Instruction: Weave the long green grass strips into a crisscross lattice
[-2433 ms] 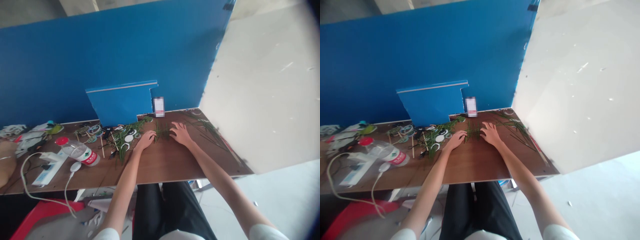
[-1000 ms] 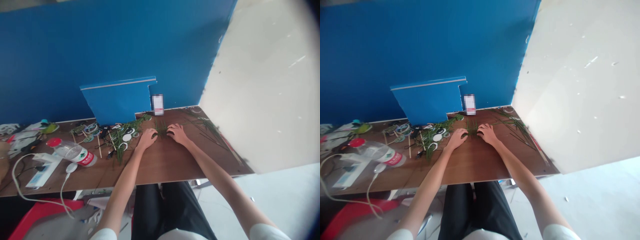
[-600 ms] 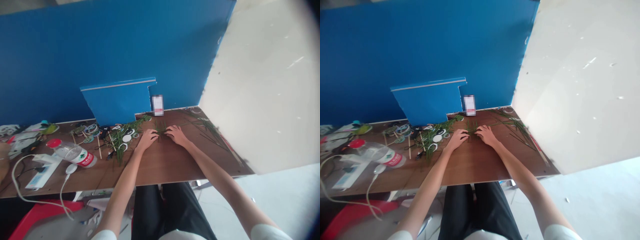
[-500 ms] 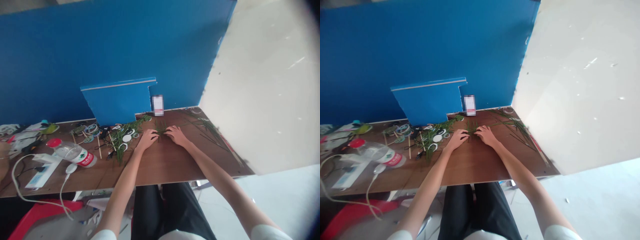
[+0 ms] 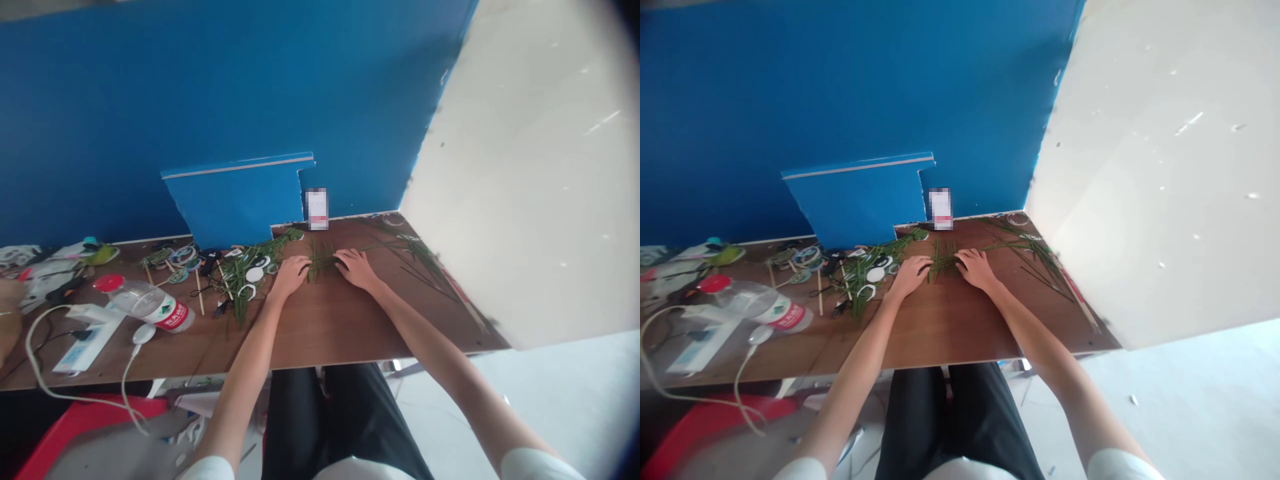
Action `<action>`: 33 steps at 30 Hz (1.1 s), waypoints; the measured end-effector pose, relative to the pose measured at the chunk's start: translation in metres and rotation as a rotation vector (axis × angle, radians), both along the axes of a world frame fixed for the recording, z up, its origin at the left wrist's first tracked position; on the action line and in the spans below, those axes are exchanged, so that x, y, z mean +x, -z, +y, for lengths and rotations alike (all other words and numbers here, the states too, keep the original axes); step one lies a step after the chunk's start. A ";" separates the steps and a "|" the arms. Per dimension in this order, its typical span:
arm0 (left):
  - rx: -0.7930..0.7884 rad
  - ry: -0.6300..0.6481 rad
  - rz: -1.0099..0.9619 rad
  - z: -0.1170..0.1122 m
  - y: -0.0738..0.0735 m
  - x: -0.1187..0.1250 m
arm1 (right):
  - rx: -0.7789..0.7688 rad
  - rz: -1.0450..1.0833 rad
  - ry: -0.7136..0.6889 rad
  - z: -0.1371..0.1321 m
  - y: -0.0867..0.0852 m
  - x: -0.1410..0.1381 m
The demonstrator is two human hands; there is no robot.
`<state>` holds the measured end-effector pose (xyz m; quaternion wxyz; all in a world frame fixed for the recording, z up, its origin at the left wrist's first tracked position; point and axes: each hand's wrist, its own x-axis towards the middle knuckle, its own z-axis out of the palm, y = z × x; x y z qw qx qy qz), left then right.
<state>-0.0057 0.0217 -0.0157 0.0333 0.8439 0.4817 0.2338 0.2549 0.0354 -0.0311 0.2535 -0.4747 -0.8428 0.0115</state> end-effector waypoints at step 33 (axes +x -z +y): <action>-0.100 0.056 -0.080 0.000 -0.001 -0.002 | -0.023 -0.072 0.027 0.000 0.000 -0.003</action>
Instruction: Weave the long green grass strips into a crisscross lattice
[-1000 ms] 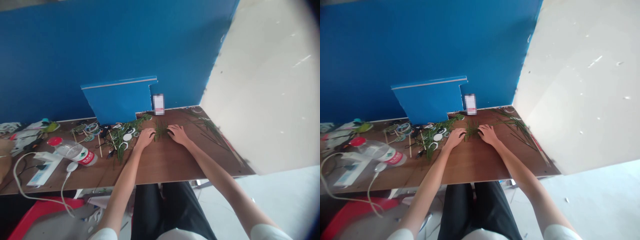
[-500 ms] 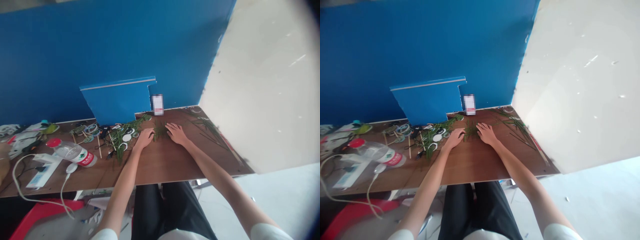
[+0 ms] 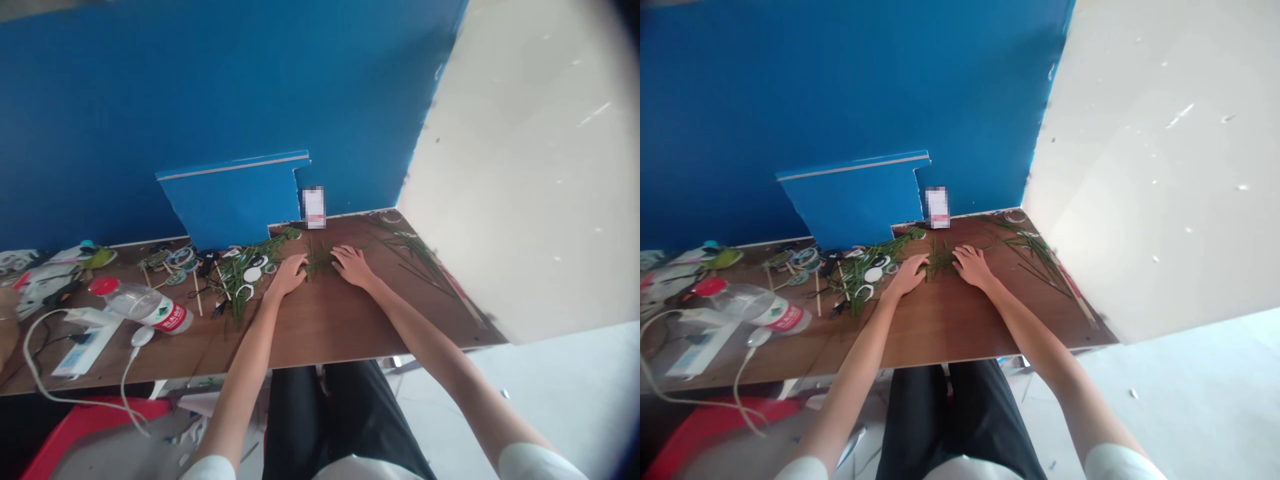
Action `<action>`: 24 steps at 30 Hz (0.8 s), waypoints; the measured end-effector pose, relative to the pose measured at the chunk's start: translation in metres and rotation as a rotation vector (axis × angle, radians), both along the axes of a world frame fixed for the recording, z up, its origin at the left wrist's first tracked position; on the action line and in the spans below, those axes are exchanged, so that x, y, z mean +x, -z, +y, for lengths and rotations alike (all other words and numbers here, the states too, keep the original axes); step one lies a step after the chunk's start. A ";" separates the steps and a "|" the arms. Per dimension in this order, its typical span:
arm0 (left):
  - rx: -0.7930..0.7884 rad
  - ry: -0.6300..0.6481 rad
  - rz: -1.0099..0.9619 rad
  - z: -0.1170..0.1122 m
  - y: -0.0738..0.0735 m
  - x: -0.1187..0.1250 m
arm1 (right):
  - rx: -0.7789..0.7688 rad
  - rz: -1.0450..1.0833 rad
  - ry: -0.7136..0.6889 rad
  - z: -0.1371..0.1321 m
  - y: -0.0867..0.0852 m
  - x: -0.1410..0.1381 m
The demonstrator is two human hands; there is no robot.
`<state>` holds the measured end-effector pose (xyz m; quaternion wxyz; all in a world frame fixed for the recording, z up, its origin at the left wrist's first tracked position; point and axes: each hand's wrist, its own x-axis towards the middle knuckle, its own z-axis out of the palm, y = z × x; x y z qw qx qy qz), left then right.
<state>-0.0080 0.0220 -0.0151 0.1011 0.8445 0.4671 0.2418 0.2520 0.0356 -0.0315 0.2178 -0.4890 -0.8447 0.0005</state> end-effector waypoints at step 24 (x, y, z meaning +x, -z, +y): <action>0.014 -0.024 0.007 0.001 0.001 0.002 | -0.021 0.005 -0.041 0.001 -0.001 -0.001</action>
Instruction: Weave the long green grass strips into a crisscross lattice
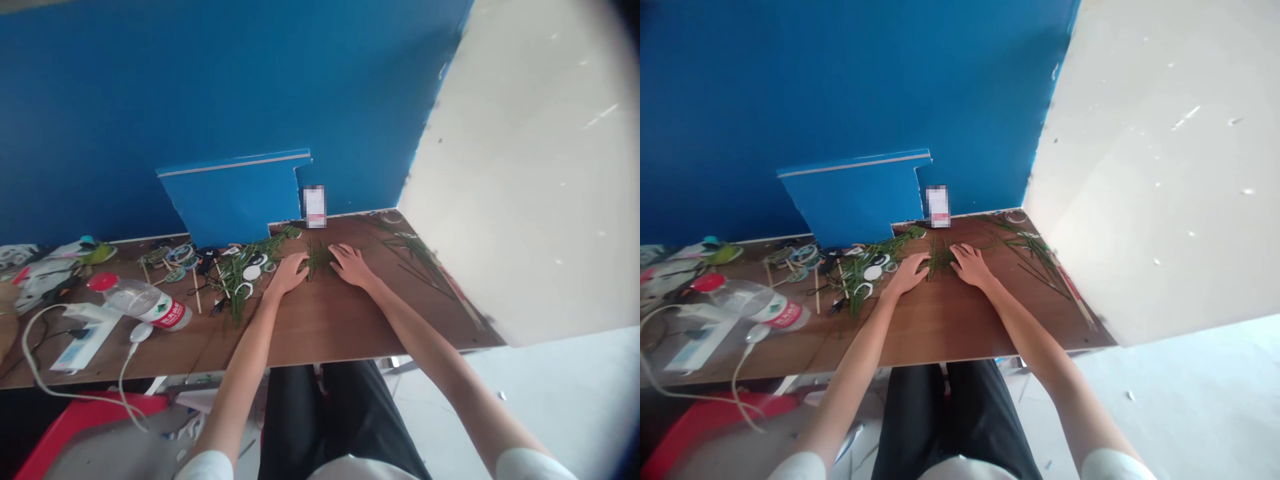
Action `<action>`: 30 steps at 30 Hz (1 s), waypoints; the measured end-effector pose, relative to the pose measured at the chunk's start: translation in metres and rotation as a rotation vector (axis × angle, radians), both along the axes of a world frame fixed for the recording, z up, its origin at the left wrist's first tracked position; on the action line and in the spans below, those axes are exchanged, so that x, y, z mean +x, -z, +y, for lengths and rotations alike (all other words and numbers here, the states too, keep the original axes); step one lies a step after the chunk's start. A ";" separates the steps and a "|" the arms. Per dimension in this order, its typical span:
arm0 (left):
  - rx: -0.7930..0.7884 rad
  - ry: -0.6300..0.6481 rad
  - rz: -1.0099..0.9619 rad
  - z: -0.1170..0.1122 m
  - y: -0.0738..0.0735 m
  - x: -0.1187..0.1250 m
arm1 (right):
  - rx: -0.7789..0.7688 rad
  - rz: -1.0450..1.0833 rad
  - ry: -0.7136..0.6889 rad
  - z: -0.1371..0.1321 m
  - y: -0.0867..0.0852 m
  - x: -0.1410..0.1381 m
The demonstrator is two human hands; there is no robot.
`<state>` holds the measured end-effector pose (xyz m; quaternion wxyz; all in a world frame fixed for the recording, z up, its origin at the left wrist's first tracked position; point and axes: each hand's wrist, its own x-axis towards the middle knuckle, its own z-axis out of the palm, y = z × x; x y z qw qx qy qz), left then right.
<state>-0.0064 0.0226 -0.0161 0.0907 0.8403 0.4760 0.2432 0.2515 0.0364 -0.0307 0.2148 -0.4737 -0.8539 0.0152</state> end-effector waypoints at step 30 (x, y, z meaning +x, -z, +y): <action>-0.009 -0.038 0.202 -0.004 -0.008 0.008 | -0.049 -0.003 -0.036 0.003 -0.004 0.000</action>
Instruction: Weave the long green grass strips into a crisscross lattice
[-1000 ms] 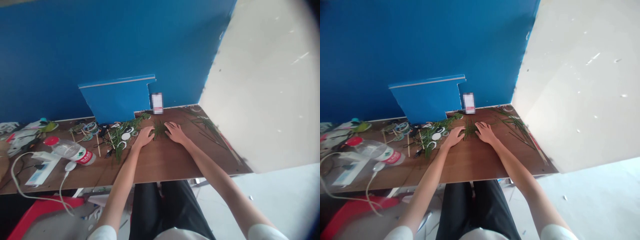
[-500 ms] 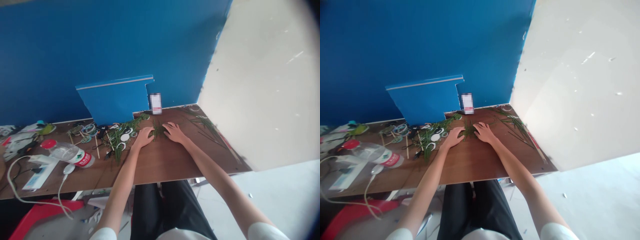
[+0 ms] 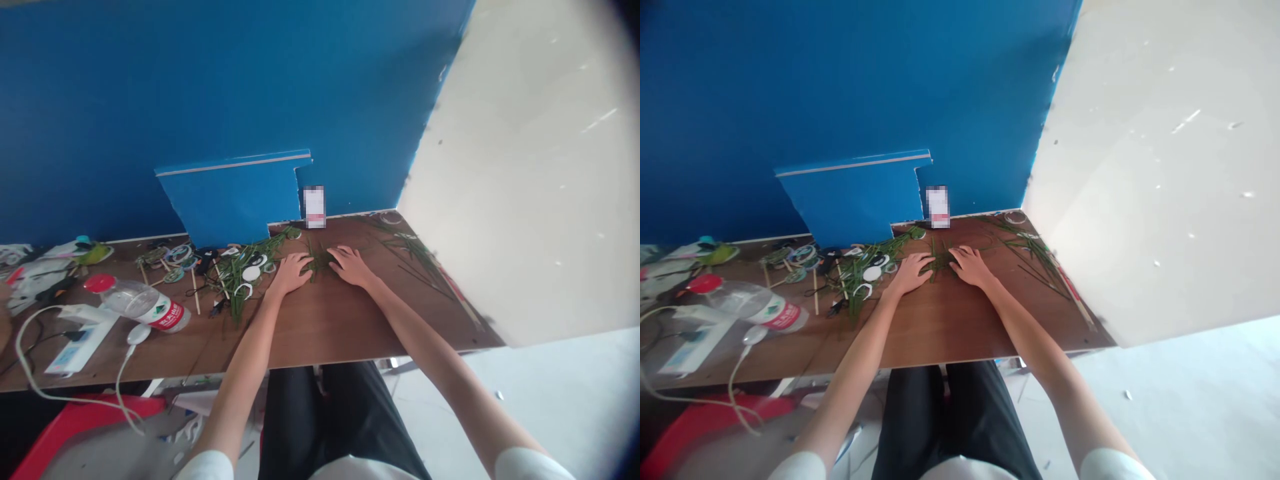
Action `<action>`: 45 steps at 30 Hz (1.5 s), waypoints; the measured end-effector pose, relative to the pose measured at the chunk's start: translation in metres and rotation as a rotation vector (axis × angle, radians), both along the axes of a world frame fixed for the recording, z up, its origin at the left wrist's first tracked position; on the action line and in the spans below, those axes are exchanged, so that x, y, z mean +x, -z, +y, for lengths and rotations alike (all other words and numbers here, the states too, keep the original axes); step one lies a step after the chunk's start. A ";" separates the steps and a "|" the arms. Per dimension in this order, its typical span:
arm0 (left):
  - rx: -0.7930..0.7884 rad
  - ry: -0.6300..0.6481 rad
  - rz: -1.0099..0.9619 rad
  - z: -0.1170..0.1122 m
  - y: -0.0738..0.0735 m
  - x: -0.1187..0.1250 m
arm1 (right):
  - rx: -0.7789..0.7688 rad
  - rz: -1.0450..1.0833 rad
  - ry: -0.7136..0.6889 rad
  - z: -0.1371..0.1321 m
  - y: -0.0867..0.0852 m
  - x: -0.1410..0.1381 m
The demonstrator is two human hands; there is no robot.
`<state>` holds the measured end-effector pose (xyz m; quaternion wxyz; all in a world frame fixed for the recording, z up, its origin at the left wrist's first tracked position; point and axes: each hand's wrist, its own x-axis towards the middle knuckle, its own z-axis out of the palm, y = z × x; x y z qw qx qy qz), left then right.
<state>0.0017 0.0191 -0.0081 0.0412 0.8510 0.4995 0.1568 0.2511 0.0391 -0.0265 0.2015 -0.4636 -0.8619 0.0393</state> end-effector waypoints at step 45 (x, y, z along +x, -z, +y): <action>0.082 -0.037 0.036 0.008 0.006 0.019 | 0.005 -0.036 -0.081 0.012 -0.006 0.001</action>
